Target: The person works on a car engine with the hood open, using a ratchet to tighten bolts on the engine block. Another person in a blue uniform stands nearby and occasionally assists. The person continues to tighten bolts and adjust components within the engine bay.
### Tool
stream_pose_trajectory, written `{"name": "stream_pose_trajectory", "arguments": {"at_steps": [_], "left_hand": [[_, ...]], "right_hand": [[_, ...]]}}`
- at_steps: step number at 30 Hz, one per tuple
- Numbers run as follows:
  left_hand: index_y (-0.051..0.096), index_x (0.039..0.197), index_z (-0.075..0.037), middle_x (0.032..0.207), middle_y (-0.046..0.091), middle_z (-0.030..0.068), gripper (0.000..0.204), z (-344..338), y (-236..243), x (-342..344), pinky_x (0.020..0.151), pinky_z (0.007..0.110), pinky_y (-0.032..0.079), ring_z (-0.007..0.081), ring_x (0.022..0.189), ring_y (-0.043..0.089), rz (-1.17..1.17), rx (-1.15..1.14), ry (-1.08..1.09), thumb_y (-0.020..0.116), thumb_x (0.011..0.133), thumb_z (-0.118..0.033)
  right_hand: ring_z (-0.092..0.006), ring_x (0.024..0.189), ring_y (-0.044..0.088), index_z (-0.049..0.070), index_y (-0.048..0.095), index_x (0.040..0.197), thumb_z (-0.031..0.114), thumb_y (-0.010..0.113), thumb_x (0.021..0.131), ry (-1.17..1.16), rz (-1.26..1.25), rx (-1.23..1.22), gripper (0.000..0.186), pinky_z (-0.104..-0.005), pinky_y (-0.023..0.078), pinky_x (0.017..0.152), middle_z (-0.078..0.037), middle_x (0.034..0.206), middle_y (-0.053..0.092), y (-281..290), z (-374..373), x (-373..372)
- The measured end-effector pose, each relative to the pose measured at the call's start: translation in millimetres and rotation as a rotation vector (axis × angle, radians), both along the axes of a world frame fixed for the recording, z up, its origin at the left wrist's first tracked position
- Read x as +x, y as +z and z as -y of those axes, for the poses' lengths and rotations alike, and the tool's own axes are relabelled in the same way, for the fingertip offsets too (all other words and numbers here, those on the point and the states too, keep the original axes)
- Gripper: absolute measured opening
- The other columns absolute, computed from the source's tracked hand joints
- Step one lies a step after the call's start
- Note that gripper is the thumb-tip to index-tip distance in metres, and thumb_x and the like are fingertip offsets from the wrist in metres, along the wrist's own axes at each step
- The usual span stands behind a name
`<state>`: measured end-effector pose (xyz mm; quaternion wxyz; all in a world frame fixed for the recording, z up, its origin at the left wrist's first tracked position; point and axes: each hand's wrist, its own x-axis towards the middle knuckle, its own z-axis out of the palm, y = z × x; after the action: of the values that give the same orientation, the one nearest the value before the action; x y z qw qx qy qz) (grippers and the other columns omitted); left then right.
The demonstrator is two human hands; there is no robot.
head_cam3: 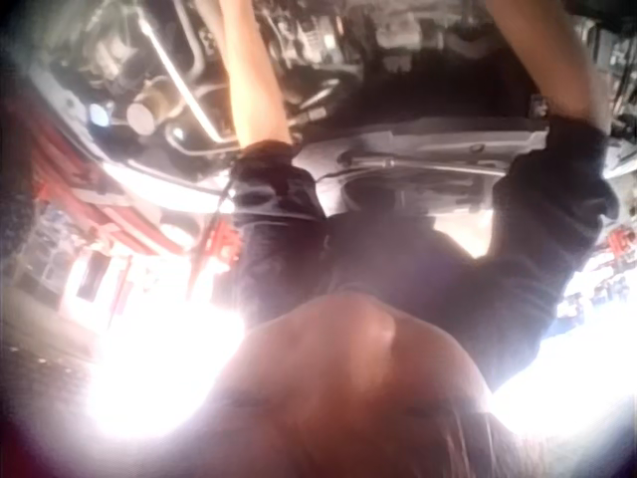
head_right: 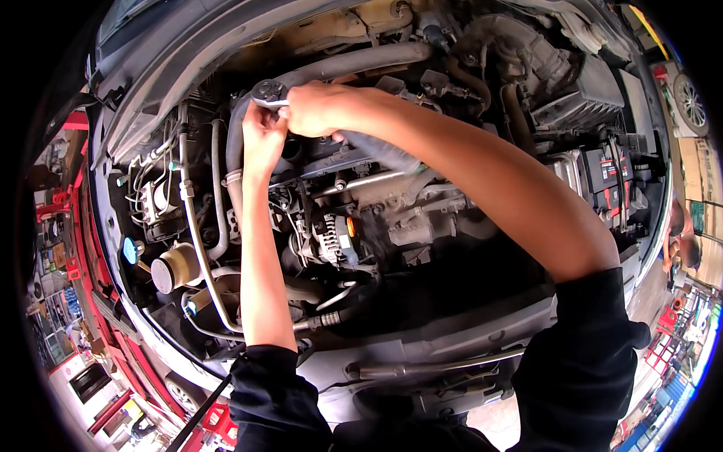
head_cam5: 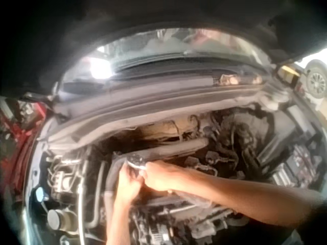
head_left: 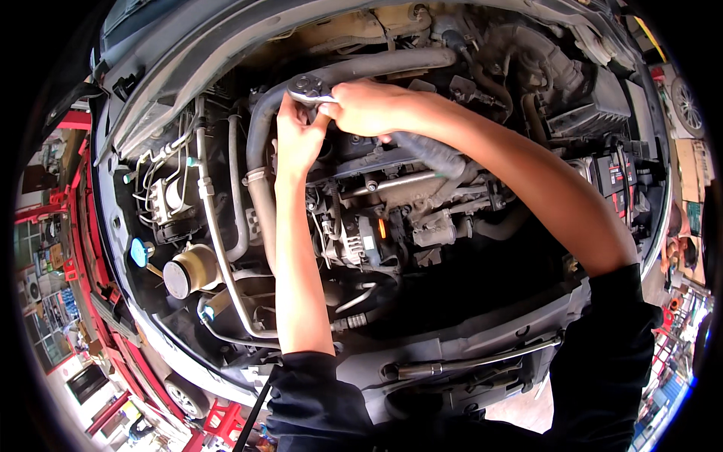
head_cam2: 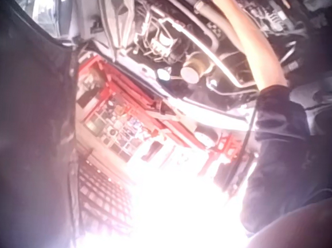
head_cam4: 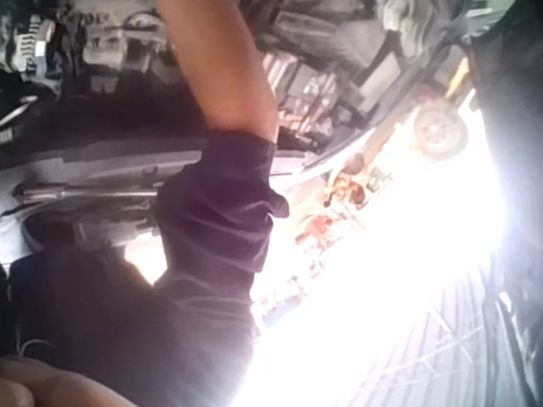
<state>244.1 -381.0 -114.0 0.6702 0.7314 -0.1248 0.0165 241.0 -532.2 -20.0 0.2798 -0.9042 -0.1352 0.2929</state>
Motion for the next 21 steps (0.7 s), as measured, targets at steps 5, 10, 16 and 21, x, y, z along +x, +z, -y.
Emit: {"name": "stream_pose_trajectory", "arguments": {"at_steps": [5, 10, 16, 21], "left_hand": [[0.057, 0.098, -0.002, 0.091, 0.063, 0.0038, 0.025, -17.9, 1.1, 8.0, 0.070, 0.026, 0.047, 0.0116, 0.077, 0.057, -0.228, -0.081, 0.049, 0.072, 0.078, -0.008], [0.051, 0.058, -0.008, 0.050, 0.045, -0.0014, 0.038, 17.9, -9.3, 17.1, 0.049, 0.028, 0.032, 0.0120, 0.048, 0.041, -0.206, 0.131, 0.260, 0.073, 0.085, -0.025], [0.066, 0.081, -0.002, 0.069, 0.059, -0.0046, 0.013, -17.3, -25.7, 20.8, 0.056, 0.024, 0.039, 0.0054, 0.062, 0.048, -0.006, -0.026, 0.084, 0.070, 0.084, -0.014], [0.062, 0.075, -0.004, 0.061, 0.053, -0.0034, 0.009, 11.7, -17.0, 23.1, 0.050, 0.024, 0.035, 0.0058, 0.052, 0.044, -0.177, -0.101, 0.037, 0.067, 0.082, -0.006]], "right_hand": [[-0.0143, 0.059, 0.049, 0.010, 0.047, 0.085, 0.022, 0.047, 0.096, -0.306, -0.745, 1.263, 0.017, -0.0378, 0.052, 0.065, 0.003, 0.066, 0.042, -20.3, -40.2, -21.6], [-0.0162, 0.079, 0.059, 0.005, 0.052, 0.097, 0.020, 0.056, 0.091, -0.407, -0.768, 1.047, 0.017, -0.0346, 0.051, 0.079, -0.005, 0.088, 0.057, -21.1, -36.9, -78.9], [-0.0125, 0.065, 0.057, 0.002, 0.056, 0.097, 0.016, 0.057, 0.089, -0.074, -0.298, 0.143, 0.016, -0.0287, 0.048, 0.053, -0.003, 0.074, 0.058, -0.7, 38.1, -16.7], [-0.0234, 0.109, 0.060, 0.014, 0.063, 0.107, 0.013, 0.062, 0.080, 0.235, 0.897, -0.321, 0.026, -0.0435, 0.044, 0.093, -0.004, 0.103, 0.067, -39.2, 71.2, 63.3]]}}
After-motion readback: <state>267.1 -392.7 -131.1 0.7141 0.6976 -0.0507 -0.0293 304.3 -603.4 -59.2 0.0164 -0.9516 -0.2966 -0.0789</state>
